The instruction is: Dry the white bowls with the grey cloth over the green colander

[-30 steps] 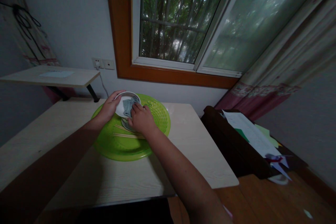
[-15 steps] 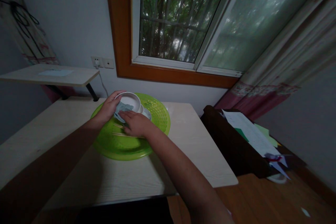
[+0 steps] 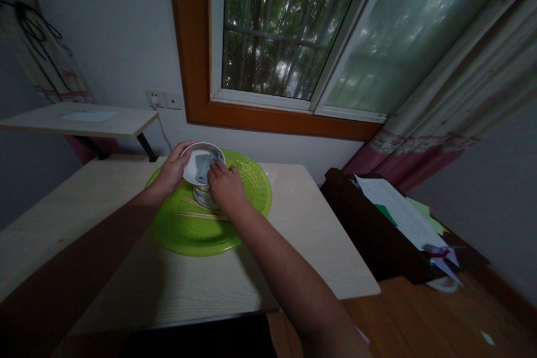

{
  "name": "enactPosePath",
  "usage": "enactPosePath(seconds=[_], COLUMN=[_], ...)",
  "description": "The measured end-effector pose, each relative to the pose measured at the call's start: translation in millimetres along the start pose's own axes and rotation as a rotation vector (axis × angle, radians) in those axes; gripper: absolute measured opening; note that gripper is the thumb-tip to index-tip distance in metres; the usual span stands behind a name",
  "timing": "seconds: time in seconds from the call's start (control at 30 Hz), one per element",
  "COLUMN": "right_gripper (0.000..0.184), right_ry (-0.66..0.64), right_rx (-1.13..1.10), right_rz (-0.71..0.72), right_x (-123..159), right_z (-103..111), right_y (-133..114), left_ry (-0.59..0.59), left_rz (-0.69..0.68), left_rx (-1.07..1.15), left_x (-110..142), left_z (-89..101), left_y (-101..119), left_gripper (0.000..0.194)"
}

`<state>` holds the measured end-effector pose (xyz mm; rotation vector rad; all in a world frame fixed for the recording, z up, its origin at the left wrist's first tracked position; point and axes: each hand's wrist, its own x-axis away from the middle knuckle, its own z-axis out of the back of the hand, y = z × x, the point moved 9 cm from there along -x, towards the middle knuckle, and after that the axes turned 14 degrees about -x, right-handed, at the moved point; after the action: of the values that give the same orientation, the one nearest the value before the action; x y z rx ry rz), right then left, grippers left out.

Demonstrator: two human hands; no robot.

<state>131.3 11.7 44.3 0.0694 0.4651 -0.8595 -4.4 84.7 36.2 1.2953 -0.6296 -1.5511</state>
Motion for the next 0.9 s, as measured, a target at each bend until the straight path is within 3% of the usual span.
enactPosePath(seconds=[0.1,0.2,0.37,0.5,0.6,0.77,0.9], right_gripper=[0.031,0.033,0.066,0.077,0.069,0.038,0.023], right_ry=[-0.002,-0.084,-0.173,-0.209,-0.19,-0.122,-0.112], right_rx=[0.014,-0.045,-0.261,-0.394,-0.368,-0.134,-0.002], right_rz=[0.001,0.065,0.192,0.231,0.192,0.065,0.069], right_x=[-0.6,1.4,9.4,12.5,10.3,2.8,-0.1], right_z=[-0.5,-11.7,-22.6,-20.8,-17.5,-12.2,-7.7], right_y=[-0.8,-4.8,-14.0,-20.2,-19.0,-8.2,-7.8], left_ry=[0.003,0.004,-0.013,-0.035,-0.031,-0.026,0.006], left_rz=[0.017,0.027,0.005,0.006,0.011,0.03,0.043], left_rx=[0.007,-0.04,-0.094,-0.078,-0.063,0.017,0.041], left_x=[0.8,1.6,3.6,6.7,7.4,3.9,0.0], left_z=[-0.7,0.2,1.5,0.1,0.0,-2.1,-0.8], left_y=[-2.0,-3.0,2.5,8.2,8.9,2.3,-4.5], left_gripper=[0.041,0.04,0.038,0.036,0.033,0.034,0.03])
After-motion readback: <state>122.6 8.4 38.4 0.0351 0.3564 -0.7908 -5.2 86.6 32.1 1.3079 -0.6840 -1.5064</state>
